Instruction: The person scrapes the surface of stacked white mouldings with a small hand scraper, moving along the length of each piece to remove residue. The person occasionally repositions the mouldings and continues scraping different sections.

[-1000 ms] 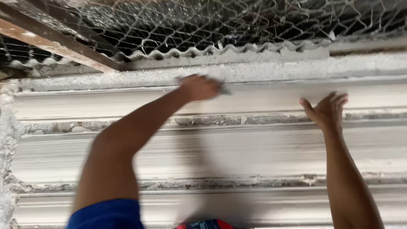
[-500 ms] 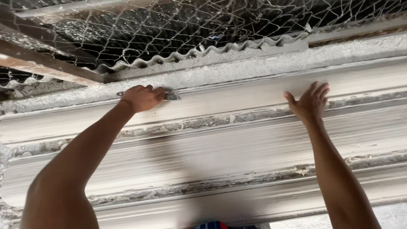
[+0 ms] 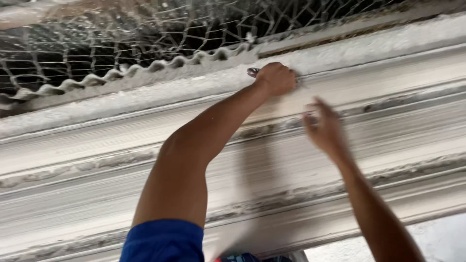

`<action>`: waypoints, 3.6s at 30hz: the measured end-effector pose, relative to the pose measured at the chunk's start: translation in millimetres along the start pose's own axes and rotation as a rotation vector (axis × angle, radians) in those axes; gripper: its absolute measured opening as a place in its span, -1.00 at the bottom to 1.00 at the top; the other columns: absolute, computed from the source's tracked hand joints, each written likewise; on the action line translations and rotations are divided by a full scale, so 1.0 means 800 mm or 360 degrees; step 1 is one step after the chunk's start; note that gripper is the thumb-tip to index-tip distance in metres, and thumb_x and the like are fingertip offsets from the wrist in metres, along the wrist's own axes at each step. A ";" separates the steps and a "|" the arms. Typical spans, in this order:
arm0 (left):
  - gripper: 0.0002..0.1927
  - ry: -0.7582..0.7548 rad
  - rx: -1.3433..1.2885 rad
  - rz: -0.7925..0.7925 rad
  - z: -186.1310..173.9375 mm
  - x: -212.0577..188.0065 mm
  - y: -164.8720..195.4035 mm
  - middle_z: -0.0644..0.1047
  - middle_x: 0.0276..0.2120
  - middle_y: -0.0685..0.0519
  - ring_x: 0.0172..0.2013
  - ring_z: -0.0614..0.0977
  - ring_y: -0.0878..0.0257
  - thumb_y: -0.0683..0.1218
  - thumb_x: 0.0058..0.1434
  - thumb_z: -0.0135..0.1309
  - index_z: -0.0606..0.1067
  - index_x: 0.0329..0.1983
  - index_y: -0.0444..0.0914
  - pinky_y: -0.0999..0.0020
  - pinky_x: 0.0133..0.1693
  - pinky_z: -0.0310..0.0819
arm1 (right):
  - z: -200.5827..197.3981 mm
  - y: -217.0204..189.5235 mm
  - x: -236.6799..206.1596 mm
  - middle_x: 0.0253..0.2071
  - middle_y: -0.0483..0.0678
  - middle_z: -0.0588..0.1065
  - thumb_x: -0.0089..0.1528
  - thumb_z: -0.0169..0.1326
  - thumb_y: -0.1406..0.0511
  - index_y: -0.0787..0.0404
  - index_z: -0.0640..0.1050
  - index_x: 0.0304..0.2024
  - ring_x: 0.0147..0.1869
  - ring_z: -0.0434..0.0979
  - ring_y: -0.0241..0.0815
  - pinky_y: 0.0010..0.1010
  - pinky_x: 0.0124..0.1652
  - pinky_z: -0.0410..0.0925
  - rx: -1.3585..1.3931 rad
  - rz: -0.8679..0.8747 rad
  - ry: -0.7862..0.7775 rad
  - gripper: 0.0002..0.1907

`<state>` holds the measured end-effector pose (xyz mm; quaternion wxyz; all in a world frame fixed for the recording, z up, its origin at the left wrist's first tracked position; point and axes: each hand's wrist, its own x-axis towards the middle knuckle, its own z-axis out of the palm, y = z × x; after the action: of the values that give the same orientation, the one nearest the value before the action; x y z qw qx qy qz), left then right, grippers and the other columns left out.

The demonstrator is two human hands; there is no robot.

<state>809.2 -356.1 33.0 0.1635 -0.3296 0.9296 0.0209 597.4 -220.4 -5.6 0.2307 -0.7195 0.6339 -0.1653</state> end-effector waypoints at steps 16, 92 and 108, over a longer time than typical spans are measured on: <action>-0.47 -0.0563 0.0018 -0.0337 0.023 -0.102 -0.024 0.44 0.21 -0.10 -0.04 0.65 0.10 0.06 0.38 -0.02 0.29 0.36 -0.19 0.32 -0.23 0.69 | -0.100 0.256 0.112 0.42 0.75 -0.15 0.13 0.09 -0.37 0.71 -0.03 0.39 0.59 -0.24 0.62 0.14 0.50 -0.13 -0.0474 0.0532 -0.0083 0.38; -0.72 -0.0298 0.0052 -0.0137 -0.327 0.804 0.354 0.49 0.04 0.05 -0.08 0.63 0.12 0.03 0.47 -0.17 0.43 0.12 -0.14 0.24 -0.15 0.65 | -0.598 0.963 0.185 0.33 0.12 0.35 0.37 0.00 -0.01 0.14 0.20 0.41 0.25 0.45 0.09 0.08 0.12 0.34 0.0279 0.0717 -0.0367 -0.33; -0.54 0.0496 -0.0183 0.0005 -0.426 1.063 0.473 0.46 -0.46 -0.09 -0.68 0.43 0.26 0.13 0.41 -0.26 0.51 -0.25 -0.30 0.39 -0.76 0.41 | -0.595 0.986 0.166 0.22 0.11 0.47 0.28 0.05 -0.06 0.12 0.30 0.33 0.27 0.46 0.10 0.03 0.20 0.33 0.0310 0.0779 -0.0085 -0.32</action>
<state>-144.7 -625.2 58.8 -0.0018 -0.3362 0.9415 0.0229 -295.5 -480.7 -40.4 0.3486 -0.5233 0.7638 -0.1458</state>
